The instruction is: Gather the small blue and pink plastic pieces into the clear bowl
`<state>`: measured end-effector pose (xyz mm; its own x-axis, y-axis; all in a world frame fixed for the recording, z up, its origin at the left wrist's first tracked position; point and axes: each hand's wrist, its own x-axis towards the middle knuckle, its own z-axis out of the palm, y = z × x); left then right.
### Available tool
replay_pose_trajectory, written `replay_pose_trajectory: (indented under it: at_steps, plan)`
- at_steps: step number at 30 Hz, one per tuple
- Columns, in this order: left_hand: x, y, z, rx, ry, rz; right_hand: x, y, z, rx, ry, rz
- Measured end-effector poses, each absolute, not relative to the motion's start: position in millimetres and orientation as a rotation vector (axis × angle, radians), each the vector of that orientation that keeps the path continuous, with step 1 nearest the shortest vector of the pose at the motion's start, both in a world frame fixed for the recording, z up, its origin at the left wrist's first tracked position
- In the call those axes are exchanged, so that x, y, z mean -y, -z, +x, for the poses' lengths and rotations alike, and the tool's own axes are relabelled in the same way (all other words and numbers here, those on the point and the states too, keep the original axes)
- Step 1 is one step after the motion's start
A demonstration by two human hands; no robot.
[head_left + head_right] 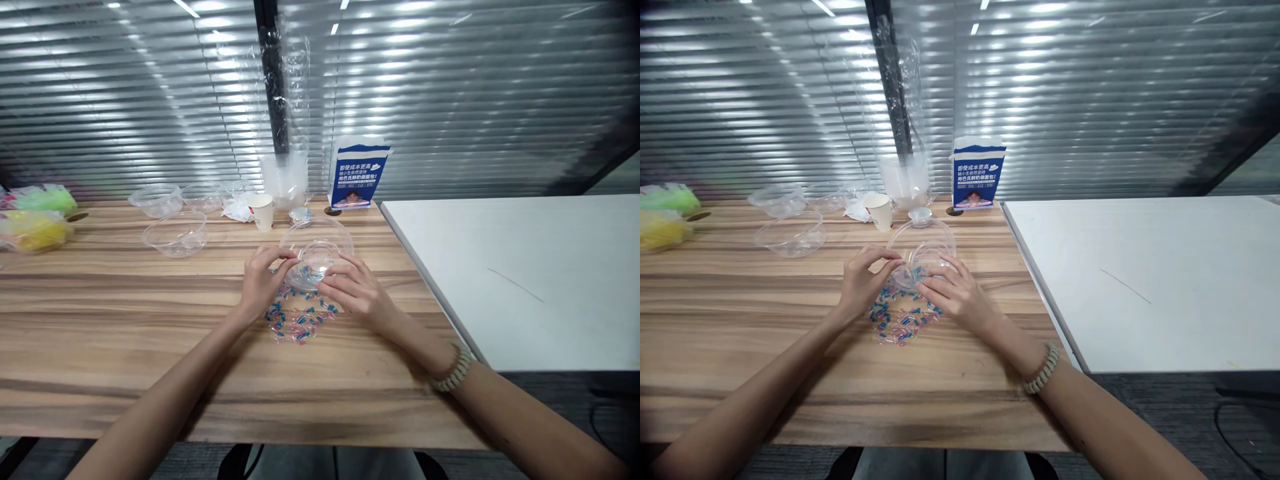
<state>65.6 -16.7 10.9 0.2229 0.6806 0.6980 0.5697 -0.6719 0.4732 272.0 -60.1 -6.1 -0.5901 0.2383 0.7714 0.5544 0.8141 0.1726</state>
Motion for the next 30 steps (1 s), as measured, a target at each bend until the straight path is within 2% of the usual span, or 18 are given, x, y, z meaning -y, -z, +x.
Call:
replay_pose_trajectory:
  at_steps: [8,12,15,23,30]
  plan:
    - [16,-11,64,-1.143,-1.376,2.525,59,9,273,2.2,0.462,-0.602]
    - [13,-16,61,-1.08,-1.48,2.509,57,11,275,2.156,0.422,-0.649]
    - [7,-20,54,-1.203,-1.538,2.403,54,11,278,2.089,0.4,-0.709]
    - [-18,-15,24,-1.604,-1.139,2.07,48,14,286,1.924,0.409,-0.918]
    - [-27,-10,6,-1.493,-0.84,2.029,46,14,287,1.85,0.435,-0.95]
